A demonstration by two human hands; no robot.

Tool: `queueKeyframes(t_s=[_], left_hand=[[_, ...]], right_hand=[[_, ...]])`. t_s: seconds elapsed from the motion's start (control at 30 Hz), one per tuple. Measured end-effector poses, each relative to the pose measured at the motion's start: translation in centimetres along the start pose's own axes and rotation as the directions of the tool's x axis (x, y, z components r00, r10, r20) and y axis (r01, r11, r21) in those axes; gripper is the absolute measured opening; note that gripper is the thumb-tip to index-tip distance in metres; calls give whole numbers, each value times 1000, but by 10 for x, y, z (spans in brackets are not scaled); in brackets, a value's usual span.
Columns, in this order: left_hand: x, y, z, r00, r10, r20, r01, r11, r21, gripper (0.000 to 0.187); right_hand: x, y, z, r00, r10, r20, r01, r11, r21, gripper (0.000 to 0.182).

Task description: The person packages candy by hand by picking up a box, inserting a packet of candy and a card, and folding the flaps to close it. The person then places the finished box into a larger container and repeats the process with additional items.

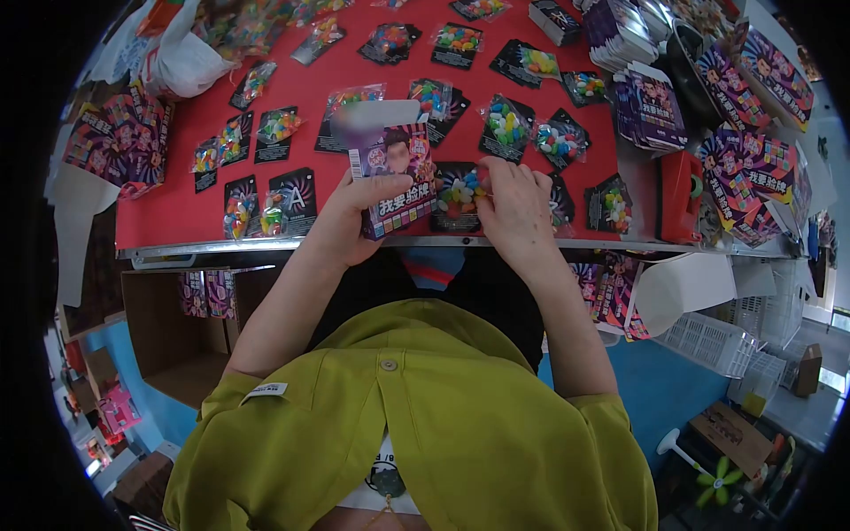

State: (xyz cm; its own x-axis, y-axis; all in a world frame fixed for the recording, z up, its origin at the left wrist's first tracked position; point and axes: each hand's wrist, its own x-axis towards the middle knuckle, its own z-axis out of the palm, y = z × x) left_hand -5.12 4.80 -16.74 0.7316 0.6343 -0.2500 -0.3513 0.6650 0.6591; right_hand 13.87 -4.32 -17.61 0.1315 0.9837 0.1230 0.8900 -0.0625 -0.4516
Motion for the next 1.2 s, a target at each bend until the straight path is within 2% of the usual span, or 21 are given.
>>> queueKeyframes(t_s=[0.2,0.3,0.37,0.4,0.47,0.53,0.6,0.67,0.7,0.77,0.8,0.87,0.9,0.93,0.97,1.0,1.03,1.07,1.1,1.17,1.2], left_hand=[[-10,2,8,1000,7,-30,-7,1000,2,36],[-13,5,9,998,-32,-49,33,999,19,37],[-17,9,9,998,-26,-52,29,999,44,38],[-18,11,8,998,-21,-54,24,998,65,39],[-21,17,9,998,18,-65,-15,998,58,38],[-24,22,7,995,63,-83,-59,997,55,38],[-20,26,5,992,127,-1,-127,988,-92,37],[-18,30,0,990,140,-34,-143,987,-74,37],[-16,33,-1,990,143,-8,-143,984,-108,38],[-16,36,0,989,150,15,-147,979,-139,40],[-16,38,1,988,153,-5,-153,981,-119,42],[-14,38,-1,986,162,-29,-164,981,-101,43],[-11,38,-5,990,138,-29,-139,990,-31,49],[-10,39,-7,993,118,-31,-117,992,39,55],[-9,39,-6,991,129,-33,-128,991,40,55],[-8,36,0,995,55,-79,-52,998,48,54],[-6,33,3,992,-24,-121,30,998,54,54],[-2,30,1,994,-102,-47,103,994,27,55],[2,25,1,994,-109,-33,110,994,30,55],[8,14,4,938,-307,159,315,949,-24,45],[7,4,10,946,-301,121,306,952,-25,48]], right_hand=[[5,2,6,997,-44,-68,47,998,41,37],[13,-10,2,986,-142,-93,143,990,0,36],[18,-13,2,968,-249,-21,243,957,-158,38],[18,-12,2,970,-243,-22,237,959,-158,38],[22,-12,3,970,-238,-42,238,971,-4,41],[27,-7,9,975,-220,15,220,975,-39,42],[29,-5,11,980,-187,65,192,978,-82,44],[32,-4,10,975,-128,179,149,983,-110,39],[34,-5,9,975,-131,181,152,982,-109,39],[40,-6,2,958,-22,286,27,999,-16,37],[41,-5,-1,958,-25,285,31,999,-16,37],[41,-2,-11,931,-59,360,9,990,139,34],[38,3,-16,931,-64,360,15,990,137,34],[34,9,-24,943,-32,330,-122,891,437,30],[32,12,-29,950,6,313,-232,685,690,25],[32,11,-38,950,0,312,-227,686,692,25],[31,7,-52,983,31,181,-163,599,784,24],[31,4,-65,996,81,46,-81,510,856,22],[34,0,-73,995,94,-32,-6,382,924,23],[43,-10,-71,988,113,-110,51,434,900,24],[49,-12,-71,978,110,-176,103,475,874,24]])
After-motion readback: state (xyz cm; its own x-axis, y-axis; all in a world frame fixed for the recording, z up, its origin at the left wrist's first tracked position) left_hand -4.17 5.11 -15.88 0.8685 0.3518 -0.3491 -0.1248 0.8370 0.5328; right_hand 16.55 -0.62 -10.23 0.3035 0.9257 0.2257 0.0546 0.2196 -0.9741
